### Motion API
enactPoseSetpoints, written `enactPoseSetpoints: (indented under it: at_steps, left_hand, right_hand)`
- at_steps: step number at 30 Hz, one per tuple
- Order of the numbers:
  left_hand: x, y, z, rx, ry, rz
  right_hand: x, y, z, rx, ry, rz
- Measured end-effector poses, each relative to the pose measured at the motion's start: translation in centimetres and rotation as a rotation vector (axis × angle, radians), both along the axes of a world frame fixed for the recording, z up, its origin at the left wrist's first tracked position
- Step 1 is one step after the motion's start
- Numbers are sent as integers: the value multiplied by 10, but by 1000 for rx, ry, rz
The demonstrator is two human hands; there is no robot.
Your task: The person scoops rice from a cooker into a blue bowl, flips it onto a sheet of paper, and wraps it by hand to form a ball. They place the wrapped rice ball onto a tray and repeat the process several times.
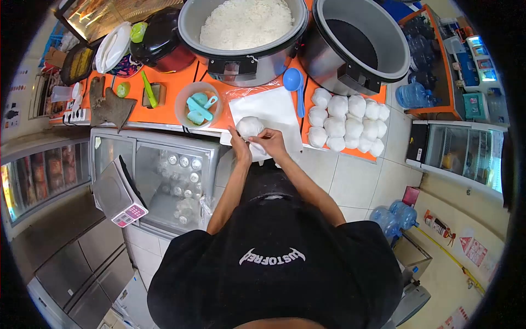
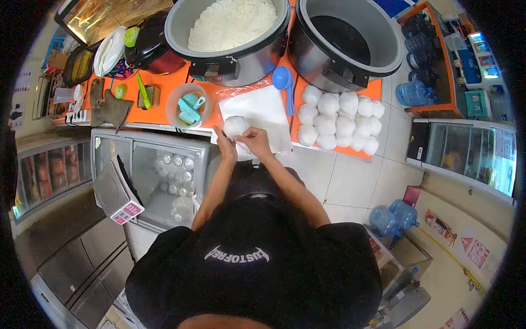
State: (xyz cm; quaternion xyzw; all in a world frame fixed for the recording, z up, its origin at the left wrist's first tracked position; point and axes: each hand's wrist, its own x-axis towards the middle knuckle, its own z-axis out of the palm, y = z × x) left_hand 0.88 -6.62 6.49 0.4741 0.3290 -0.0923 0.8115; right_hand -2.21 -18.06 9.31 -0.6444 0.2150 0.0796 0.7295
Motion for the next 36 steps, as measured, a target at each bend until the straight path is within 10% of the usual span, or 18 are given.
enactPoseSetpoints:
  at_steps: [4,10,16,20,23,31,36]
  left_hand:
    - [5,-7,51,270,-176,-249]
    - [13,15,71,-498,30,-355]
    - [5,17,87,-831,145,-678]
    - [25,10,91,-217,158,-1148]
    - [24,-30,94,386,-342,-1284]
    - [7,-168,102,648,-723,-1168]
    - [-6,-169,85,478,-824,-1153]
  right_hand:
    - [-9,4,1,-329,-356,13]
    - [3,-42,46,-460,-840,334]
    - [16,-81,97,-1183,-1407,462]
    - [-2,-124,107,-1109,-1123,44]
    - [-31,-124,80,-731,-693,-77]
    - [-87,-159,43,47,-382,-353]
    - [-123,-296,14,-229,-235,-839]
